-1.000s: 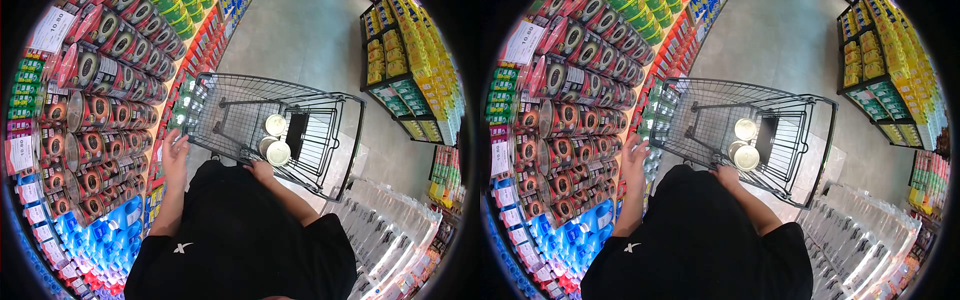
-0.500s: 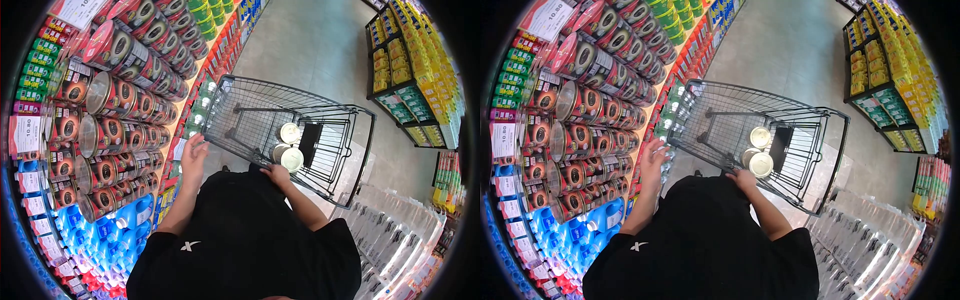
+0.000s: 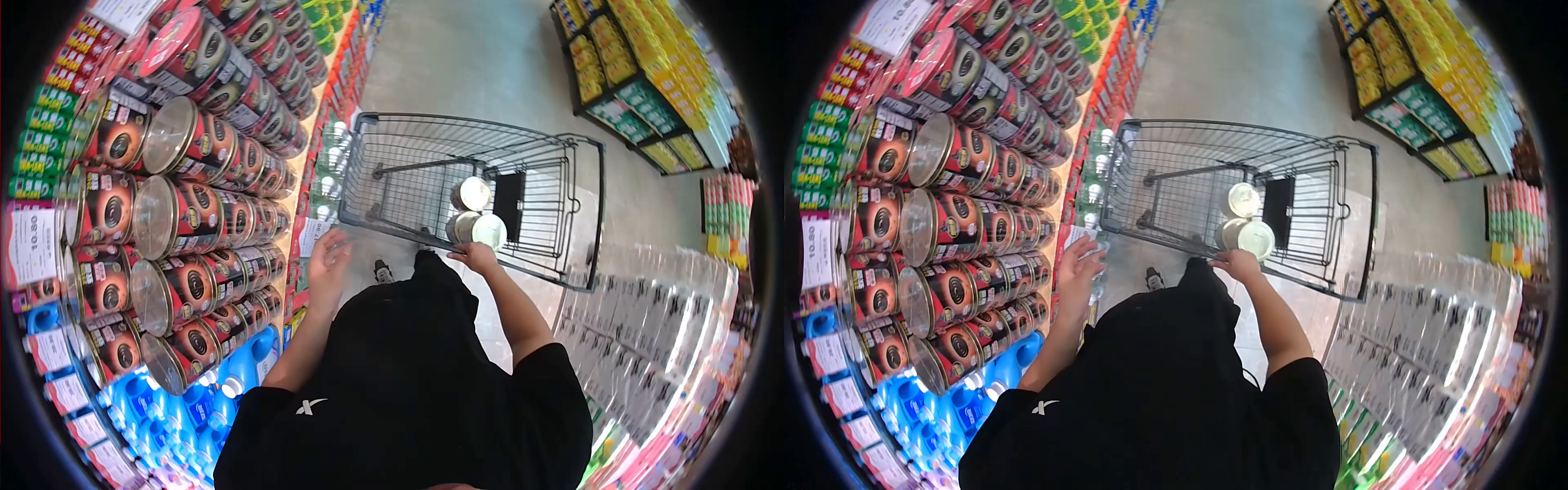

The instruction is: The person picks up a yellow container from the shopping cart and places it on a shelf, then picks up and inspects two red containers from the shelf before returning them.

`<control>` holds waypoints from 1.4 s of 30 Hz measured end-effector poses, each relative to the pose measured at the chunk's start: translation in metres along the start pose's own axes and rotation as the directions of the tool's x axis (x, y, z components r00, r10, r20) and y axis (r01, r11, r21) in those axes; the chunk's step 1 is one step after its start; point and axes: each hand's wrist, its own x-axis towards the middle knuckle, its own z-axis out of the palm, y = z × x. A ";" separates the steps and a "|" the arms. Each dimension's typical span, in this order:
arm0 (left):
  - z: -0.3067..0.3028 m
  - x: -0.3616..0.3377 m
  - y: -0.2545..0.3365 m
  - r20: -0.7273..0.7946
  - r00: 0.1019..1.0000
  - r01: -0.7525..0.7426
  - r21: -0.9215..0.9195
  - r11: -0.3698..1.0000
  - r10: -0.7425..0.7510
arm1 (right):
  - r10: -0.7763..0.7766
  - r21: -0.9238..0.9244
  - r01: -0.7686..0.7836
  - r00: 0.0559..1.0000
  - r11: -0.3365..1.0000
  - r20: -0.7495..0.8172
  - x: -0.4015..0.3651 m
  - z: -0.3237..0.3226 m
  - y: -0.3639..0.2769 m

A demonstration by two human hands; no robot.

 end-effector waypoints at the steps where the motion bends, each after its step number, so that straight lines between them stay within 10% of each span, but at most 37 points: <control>1: -0.003 -0.001 -0.002 0.014 1.000 0.017 -0.013 1.000 -0.017 | -0.001 -0.005 0.001 1.000 1.000 0.003 -0.002 0.004 -0.001; 10: 0.002 -0.008 0.002 0.009 0.996 0.087 -0.088 0.992 -0.087 | -0.008 0.090 0.001 0.997 0.996 0.071 -0.010 0.025 -0.002; 15: 0.013 -0.009 -0.003 0.041 0.990 0.139 -0.094 0.986 -0.136 | 0.262 0.713 -0.152 0.964 0.685 -0.046 -0.007 0.003 0.017; 18: 0.024 -0.011 0.004 0.018 0.989 0.149 -0.113 0.982 -0.148 | 0.530 0.697 -0.213 0.801 0.685 -0.276 0.014 0.023 0.065; 21: 0.030 -0.013 0.005 -0.030 0.985 0.163 -0.112 0.980 -0.168 | 0.781 0.633 -0.642 0.617 0.432 0.093 0.031 0.038 0.087; 28: 0.037 -0.032 0.014 -0.195 0.955 0.207 -0.103 0.973 -0.224 | 0.828 0.635 -0.772 0.376 0.033 0.415 0.085 0.091 0.106; 36: 0.040 -0.045 0.014 -0.305 0.920 0.223 -0.114 0.968 -0.248 | 0.921 0.547 -0.829 0.118 -0.115 0.371 0.090 0.071 0.080; 40: 0.047 -0.036 0.012 -0.249 0.936 0.225 -0.121 0.967 -0.249 | 0.928 0.640 -0.768 0.213 -0.033 0.304 0.077 0.054 0.080; 42: 0.052 -0.029 0.006 -0.207 0.946 0.224 -0.135 0.965 -0.249 | 0.891 0.751 -0.648 0.406 0.124 0.203 0.065 0.036 0.077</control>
